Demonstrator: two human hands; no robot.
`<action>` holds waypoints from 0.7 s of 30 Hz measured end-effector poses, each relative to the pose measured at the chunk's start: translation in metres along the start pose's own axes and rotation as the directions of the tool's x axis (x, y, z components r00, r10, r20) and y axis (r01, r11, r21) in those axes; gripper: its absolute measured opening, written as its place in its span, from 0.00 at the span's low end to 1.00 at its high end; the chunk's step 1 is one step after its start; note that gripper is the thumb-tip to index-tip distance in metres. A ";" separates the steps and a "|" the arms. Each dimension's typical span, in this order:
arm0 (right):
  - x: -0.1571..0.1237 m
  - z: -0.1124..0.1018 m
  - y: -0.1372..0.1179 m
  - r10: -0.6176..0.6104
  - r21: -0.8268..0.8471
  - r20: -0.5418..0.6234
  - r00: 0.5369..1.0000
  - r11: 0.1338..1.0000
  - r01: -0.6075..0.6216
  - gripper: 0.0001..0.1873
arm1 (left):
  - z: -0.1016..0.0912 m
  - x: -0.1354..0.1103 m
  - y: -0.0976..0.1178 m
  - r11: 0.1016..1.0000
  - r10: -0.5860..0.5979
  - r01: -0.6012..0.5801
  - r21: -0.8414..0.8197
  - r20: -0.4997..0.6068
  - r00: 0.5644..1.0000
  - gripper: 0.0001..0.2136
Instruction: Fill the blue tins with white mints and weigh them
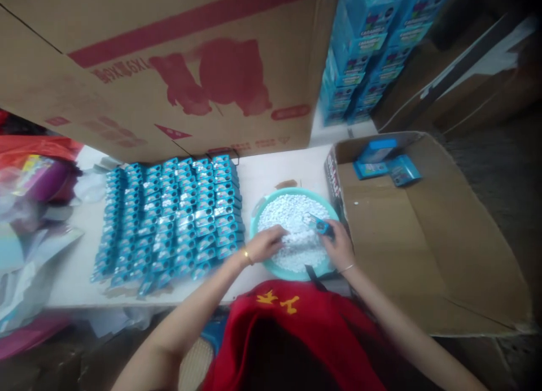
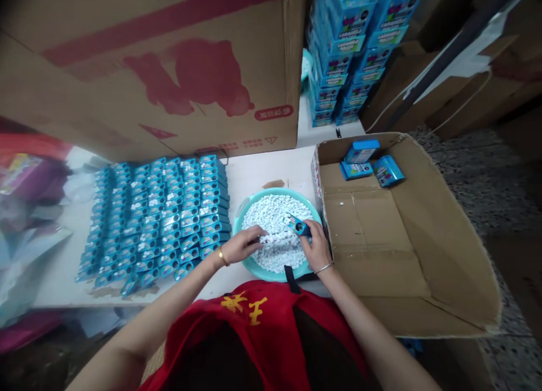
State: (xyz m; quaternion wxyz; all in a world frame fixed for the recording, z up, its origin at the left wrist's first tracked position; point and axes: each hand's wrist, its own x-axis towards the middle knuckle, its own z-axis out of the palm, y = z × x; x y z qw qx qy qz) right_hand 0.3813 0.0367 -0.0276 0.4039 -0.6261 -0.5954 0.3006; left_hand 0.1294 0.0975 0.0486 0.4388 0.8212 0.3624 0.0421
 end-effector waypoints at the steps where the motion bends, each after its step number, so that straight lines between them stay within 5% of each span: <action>1: -0.001 0.002 -0.001 -0.022 -0.007 0.029 0.999 1.000 0.023 0.18 | -0.012 0.000 0.009 0.999 -0.007 0.007 0.052 0.006 1.000 0.11; 4: -0.006 0.007 -0.004 -0.064 -0.023 0.101 0.993 0.998 0.067 0.20 | -0.036 0.007 0.038 0.960 -0.083 0.055 0.274 0.089 0.993 0.11; 8: -0.010 0.016 -0.006 -0.105 -0.023 0.138 0.985 0.994 0.110 0.22 | -0.045 0.026 0.080 0.818 -0.261 0.129 0.561 0.162 0.952 0.12; 14: -0.012 0.021 -0.005 -0.130 0.013 0.133 0.983 0.991 0.130 0.20 | -0.048 0.036 0.123 0.707 -0.268 0.037 0.706 0.219 0.938 0.11; 17: -0.012 0.018 -0.002 -0.101 0.009 0.103 0.990 0.995 0.101 0.20 | -0.053 0.032 0.099 0.708 -0.228 0.067 0.703 0.139 0.964 0.10; 21: -0.009 0.011 0.002 -0.041 0.013 0.057 0.998 0.999 0.041 0.18 | -0.035 0.035 0.018 0.686 -0.271 0.234 0.689 -0.056 0.961 0.12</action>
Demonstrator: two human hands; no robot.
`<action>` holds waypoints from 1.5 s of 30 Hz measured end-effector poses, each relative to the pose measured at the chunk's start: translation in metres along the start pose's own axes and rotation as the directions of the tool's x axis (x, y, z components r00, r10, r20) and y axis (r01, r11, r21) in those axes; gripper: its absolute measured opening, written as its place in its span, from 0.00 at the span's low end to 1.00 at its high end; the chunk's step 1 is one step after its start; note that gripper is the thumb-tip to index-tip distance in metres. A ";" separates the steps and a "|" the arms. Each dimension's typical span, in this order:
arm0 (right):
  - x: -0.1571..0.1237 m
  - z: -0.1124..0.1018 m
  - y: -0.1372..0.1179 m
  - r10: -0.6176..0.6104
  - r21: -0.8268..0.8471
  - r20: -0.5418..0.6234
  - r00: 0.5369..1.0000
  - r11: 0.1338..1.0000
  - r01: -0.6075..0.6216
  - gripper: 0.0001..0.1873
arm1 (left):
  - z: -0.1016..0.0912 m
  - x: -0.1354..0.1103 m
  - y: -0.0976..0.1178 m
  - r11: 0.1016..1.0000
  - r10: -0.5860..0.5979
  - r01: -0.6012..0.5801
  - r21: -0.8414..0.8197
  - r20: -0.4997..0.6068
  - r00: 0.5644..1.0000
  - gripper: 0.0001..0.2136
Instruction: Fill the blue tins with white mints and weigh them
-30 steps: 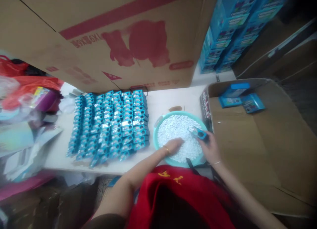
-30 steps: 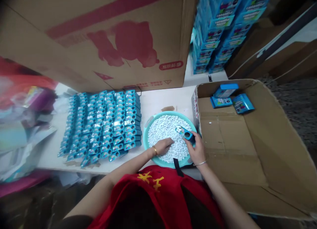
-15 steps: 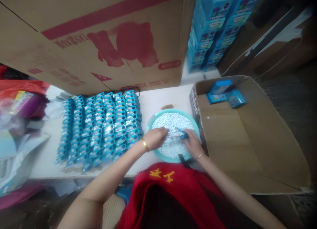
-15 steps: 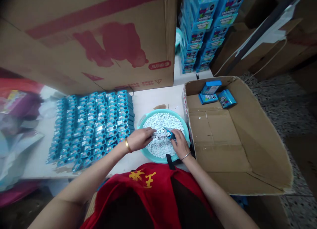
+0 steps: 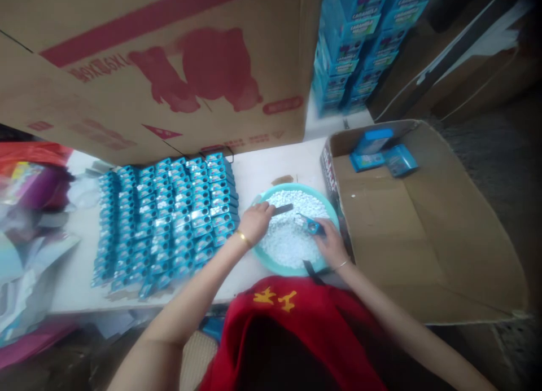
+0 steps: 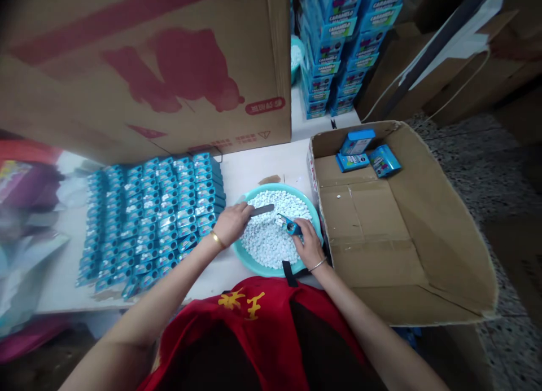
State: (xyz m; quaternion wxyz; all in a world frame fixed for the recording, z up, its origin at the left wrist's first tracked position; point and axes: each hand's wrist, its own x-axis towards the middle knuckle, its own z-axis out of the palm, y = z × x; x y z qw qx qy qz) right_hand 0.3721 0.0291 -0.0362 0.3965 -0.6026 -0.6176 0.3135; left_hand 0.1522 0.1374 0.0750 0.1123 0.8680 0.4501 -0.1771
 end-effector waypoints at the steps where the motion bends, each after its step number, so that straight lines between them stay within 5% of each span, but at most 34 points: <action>1: 0.001 -0.002 0.000 0.015 0.004 -0.015 1.000 1.000 -0.015 0.18 | 0.021 0.008 -0.006 0.999 -0.034 0.034 -0.006 0.007 0.999 0.12; 4: 0.005 -0.008 -0.002 0.055 0.004 -0.064 0.996 0.999 -0.054 0.17 | 0.078 0.029 -0.006 1.000 -0.010 0.011 -0.029 0.031 0.999 0.12; 7: 0.011 -0.011 -0.005 0.099 0.005 -0.109 0.989 0.995 -0.099 0.18 | 0.112 0.037 0.012 0.992 0.108 -0.106 -0.074 0.027 0.994 0.13; 13: 0.020 -0.012 -0.002 0.179 0.067 -0.143 0.973 0.983 -0.171 0.20 | 0.136 0.025 0.037 0.931 0.257 -0.233 -0.279 0.052 0.965 0.13; 18: 0.021 -0.011 0.004 0.195 0.085 -0.134 0.972 0.979 -0.185 0.20 | 0.144 0.007 0.046 0.776 0.309 -0.233 -0.586 0.031 0.950 0.17; 24: 0.019 -0.010 0.006 0.147 0.035 -0.120 0.982 0.989 -0.143 0.20 | 0.101 -0.016 0.035 0.665 0.265 -0.223 -0.713 -0.054 0.963 0.13; 29: 0.017 -0.007 0.005 0.065 -0.009 -0.039 0.997 0.998 -0.066 0.17 | 0.037 -0.025 0.011 0.736 0.242 -0.276 -0.618 -0.141 0.960 0.11; 36: 0.007 0.007 0.001 -0.049 0.000 0.071 0.996 0.999 0.049 0.21 | -0.032 -0.014 0.028 0.971 0.195 -0.169 -0.170 0.146 0.970 0.09; 41: 0.000 0.021 0.000 -0.054 0.045 0.057 0.997 0.998 0.052 0.19 | -0.058 -0.012 0.066 0.989 0.142 -0.146 0.007 0.182 0.973 0.12; 45: -0.004 0.020 -0.004 0.063 0.107 0.037 0.997 0.992 -0.067 0.17 | -0.073 -0.020 0.062 0.986 0.163 -0.165 -0.008 0.205 0.965 0.10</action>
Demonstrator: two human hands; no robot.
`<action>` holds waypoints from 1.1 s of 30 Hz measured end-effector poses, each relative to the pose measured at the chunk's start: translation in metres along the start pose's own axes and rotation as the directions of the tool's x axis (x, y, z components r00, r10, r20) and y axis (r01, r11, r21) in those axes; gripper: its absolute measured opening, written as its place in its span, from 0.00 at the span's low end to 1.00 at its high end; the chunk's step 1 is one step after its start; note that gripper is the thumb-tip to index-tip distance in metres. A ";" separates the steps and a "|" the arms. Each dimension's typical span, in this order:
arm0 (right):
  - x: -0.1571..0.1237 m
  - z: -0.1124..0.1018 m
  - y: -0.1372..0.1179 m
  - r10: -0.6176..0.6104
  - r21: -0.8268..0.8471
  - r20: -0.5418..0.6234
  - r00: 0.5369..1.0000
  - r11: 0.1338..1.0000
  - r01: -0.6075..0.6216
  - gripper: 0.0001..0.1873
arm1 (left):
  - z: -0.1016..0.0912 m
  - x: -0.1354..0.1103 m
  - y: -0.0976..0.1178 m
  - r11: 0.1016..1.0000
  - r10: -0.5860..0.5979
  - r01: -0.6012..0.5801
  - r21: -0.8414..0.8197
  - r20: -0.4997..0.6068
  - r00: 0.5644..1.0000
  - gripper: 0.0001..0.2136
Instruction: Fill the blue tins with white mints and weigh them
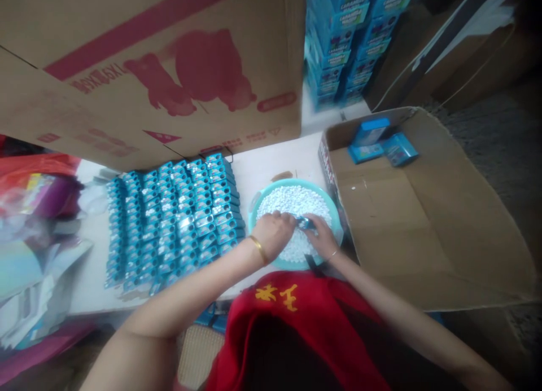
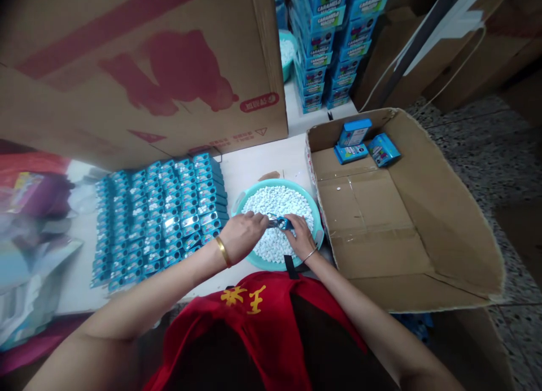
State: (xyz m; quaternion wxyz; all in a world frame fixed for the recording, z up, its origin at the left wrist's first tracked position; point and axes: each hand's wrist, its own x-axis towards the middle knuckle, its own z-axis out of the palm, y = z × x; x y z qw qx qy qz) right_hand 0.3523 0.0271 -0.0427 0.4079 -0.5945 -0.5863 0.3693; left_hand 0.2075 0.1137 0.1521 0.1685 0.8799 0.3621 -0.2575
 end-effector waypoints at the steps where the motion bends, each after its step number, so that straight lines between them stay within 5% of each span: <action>1: -0.001 -0.002 -0.003 0.032 0.033 0.011 0.999 0.999 -0.032 0.17 | -0.002 -0.004 -0.008 1.000 -0.008 0.008 -0.028 -0.003 1.000 0.09; 4: -0.004 -0.009 -0.013 0.055 0.127 0.067 0.996 0.990 -0.064 0.20 | 0.005 -0.011 -0.041 0.974 -0.023 -0.002 -0.227 -0.110 0.994 0.08; 8: -0.004 -0.008 -0.016 0.065 0.189 0.111 0.992 0.978 -0.085 0.19 | 0.051 -0.003 -0.071 0.832 -0.074 -0.118 -0.541 -0.319 0.945 0.16; 14: -0.015 0.008 -0.003 0.074 0.268 0.179 0.981 0.956 -0.120 0.18 | 0.123 0.008 -0.046 0.770 0.043 -0.261 -0.583 -0.360 0.932 0.17; 17: -0.019 0.015 -0.002 0.058 0.248 0.184 0.981 0.963 -0.103 0.19 | 0.126 0.006 -0.038 0.826 0.061 -0.206 -0.524 -0.281 0.958 0.19; 20: -0.007 0.016 -0.013 0.007 0.201 0.188 0.982 0.978 -0.046 0.20 | 0.109 0.007 -0.050 0.840 0.068 -0.188 -0.509 -0.244 0.967 0.18; 23: 0.029 0.004 -0.033 -0.020 0.128 0.123 0.992 0.992 0.004 0.29 | 0.081 0.018 -0.084 0.824 0.043 -0.211 -0.526 -0.313 0.949 0.16; 26: 0.089 -0.028 -0.034 -0.044 0.013 -0.122 0.992 0.999 0.046 0.28 | 0.057 0.045 -0.138 0.841 -0.098 -0.142 -0.522 -0.405 0.909 0.14; 30: 0.182 -0.103 0.019 -0.138 -0.276 -0.436 0.889 0.961 0.014 0.19 | 0.050 0.097 -0.227 0.881 -0.293 0.034 -0.472 -0.487 0.823 0.13; 33: 0.238 -0.158 0.081 -0.185 -0.517 -0.426 0.885 0.853 -0.071 0.26 | 0.064 0.130 -0.288 0.901 -0.351 0.163 -0.403 -0.451 0.821 0.13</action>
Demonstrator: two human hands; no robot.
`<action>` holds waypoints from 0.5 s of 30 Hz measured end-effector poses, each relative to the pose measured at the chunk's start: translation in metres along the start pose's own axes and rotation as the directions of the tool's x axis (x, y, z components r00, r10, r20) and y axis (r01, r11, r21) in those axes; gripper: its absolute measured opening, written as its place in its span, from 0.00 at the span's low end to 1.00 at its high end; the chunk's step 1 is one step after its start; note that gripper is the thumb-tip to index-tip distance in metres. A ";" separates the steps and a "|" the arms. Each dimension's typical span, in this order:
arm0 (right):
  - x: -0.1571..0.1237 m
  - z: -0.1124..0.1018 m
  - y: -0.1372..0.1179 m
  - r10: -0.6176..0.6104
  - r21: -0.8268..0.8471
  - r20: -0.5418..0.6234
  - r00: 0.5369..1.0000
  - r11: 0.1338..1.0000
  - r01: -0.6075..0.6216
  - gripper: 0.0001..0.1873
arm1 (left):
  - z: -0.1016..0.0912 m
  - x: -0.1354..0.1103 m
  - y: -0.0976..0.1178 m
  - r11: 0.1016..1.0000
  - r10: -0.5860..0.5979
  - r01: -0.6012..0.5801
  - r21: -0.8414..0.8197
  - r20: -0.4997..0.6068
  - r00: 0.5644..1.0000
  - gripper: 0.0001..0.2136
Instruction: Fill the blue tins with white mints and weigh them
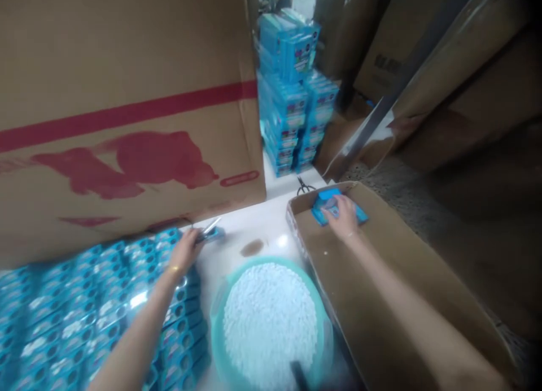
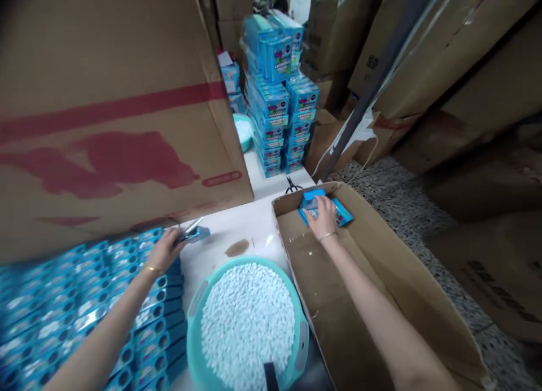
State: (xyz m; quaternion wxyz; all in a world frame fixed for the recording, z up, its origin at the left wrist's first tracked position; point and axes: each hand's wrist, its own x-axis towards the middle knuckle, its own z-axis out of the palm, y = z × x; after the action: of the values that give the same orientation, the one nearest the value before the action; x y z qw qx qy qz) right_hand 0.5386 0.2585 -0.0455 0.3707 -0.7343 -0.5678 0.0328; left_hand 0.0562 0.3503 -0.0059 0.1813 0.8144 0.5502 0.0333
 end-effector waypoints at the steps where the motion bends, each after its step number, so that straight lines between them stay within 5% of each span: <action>1: 0.015 0.006 0.022 -0.018 -0.069 0.034 0.999 0.997 0.020 0.29 | 0.005 0.010 -0.017 0.999 -0.014 0.013 0.037 0.015 1.000 0.14; 5: 0.047 0.028 0.071 -0.049 -0.241 0.229 0.972 0.965 0.106 0.34 | 0.022 0.030 -0.064 0.992 -0.041 0.035 0.123 0.051 0.998 0.15; 8: 0.046 0.033 0.075 0.036 -0.287 0.355 0.934 0.955 0.072 0.32 | 0.026 0.033 -0.064 0.982 -0.097 0.098 0.161 -0.013 0.995 0.20; 11: 0.028 0.024 0.068 0.151 -0.174 0.434 0.888 0.981 -0.082 0.27 | 0.023 0.018 -0.029 0.982 -0.126 0.142 0.121 -0.135 0.983 0.23; 13: 0.007 0.008 0.059 0.284 0.008 0.380 0.880 0.951 -0.310 0.25 | 0.022 -0.006 0.007 0.999 -0.041 0.043 0.013 -0.117 0.992 0.20; 15: -0.019 -0.015 0.045 0.489 0.282 0.364 0.793 0.753 -0.594 0.24 | 0.027 -0.039 0.045 0.986 0.111 -0.107 -0.125 0.024 0.994 0.16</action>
State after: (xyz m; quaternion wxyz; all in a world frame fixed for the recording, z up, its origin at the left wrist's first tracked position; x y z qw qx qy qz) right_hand 0.5752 0.2313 -0.0679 0.4004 -0.7695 -0.3550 0.3486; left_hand 0.0873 0.2932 -0.0100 0.2378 0.8309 0.4989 0.0647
